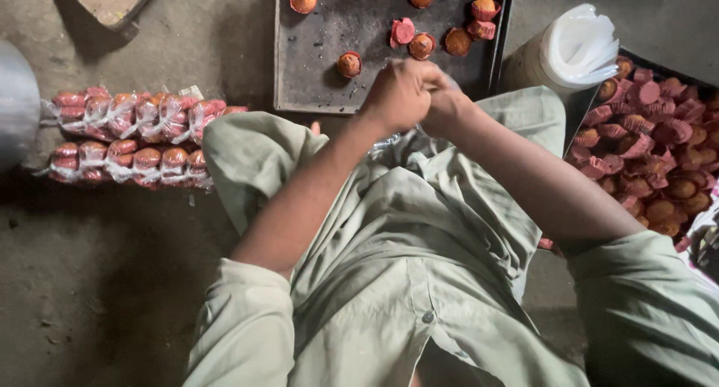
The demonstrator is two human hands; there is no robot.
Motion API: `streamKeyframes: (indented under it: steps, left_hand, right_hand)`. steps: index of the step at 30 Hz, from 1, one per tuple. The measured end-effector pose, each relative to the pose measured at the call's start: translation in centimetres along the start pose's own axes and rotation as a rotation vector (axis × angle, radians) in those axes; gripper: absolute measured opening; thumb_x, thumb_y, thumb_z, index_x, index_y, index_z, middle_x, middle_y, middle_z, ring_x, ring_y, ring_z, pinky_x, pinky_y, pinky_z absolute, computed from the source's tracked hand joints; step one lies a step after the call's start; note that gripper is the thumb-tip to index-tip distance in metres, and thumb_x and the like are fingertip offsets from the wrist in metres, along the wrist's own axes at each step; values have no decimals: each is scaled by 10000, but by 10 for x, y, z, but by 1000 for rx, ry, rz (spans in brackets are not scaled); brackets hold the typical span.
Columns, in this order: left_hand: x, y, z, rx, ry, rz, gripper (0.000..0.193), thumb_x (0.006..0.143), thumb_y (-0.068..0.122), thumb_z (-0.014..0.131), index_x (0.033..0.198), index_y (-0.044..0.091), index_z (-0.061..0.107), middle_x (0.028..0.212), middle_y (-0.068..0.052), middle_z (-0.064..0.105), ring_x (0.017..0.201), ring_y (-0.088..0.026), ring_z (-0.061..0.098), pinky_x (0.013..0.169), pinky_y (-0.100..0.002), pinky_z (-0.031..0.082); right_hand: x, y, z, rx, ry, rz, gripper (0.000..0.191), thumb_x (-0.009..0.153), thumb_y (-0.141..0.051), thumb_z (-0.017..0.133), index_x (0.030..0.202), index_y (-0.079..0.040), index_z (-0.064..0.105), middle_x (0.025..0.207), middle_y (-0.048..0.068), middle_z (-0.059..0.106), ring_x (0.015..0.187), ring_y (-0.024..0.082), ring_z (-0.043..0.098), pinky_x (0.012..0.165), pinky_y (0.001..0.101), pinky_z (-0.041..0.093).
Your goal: The person sits on the floor and repeatedly picks up cupcakes from a tray, places them into clear plastic bags, and ties the bags shut. The person then sets the tied bags aside and continues the process with more cupcakes.
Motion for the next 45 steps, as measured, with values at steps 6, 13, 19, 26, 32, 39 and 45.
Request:
streamKeyframes:
  steps: [6,13,19,26,32,39,45]
  left_hand:
    - [-24,-24,-12,498,170,-121,125,973,163,598,895,72,630,857,-157,682,800,-405,689,729,-516,540]
    - [-19,-17,-36,403,232,168,81,931,48,545,927,65,624,1027,-108,675,893,-349,713,780,-460,567]
    - [-3,-21,-103,245,329,65,235,953,-40,570,1132,28,706,1104,-114,708,916,-318,734,766,-394,572]
    - [8,-53,-148,252,485,15,414,861,-165,471,1194,-35,680,1144,-185,708,1050,-341,730,937,-394,581]
    - [2,-78,-168,334,618,-42,426,853,-180,453,1183,-43,684,1155,-184,719,1075,-339,734,954,-407,587]
    - [-7,-83,-173,290,653,-101,441,833,-178,442,1152,-9,696,1125,-157,728,1031,-313,754,897,-389,605]
    - [-11,-82,-175,301,691,-111,447,827,-159,468,1160,22,706,1123,-147,733,1031,-312,752,897,-395,600]
  right_hand:
    - [16,-7,15,-1540,-61,-8,116,905,-111,626,982,-108,712,994,100,714,913,274,683,767,407,531]
    - [26,-75,47,-1089,91,-407,134,843,-84,682,962,-26,705,977,169,703,912,375,667,750,451,526]
    - [-1,-146,-41,-447,17,-364,276,968,-51,593,1224,-29,695,1220,202,712,1142,390,692,1008,433,562]
    - [34,-42,-162,-1184,849,153,613,940,-273,811,1471,-173,521,1329,279,448,993,514,606,842,553,507]
    - [40,2,-160,-1315,908,50,741,810,-96,789,1476,-177,476,1405,252,427,1102,489,568,894,522,531]
    - [43,-36,-117,-761,889,27,443,879,-193,760,1217,-43,516,1066,169,577,981,394,561,827,501,472]
    - [59,-33,32,-849,309,-257,218,841,-70,676,1000,-71,528,977,126,621,949,344,651,808,451,534]
Point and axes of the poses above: each hand's wrist, its own x-axis towards the middle knuckle, its own z-axis out of the palm, y = z × x, the point moved 3 cm from there along x, towards the middle knuckle
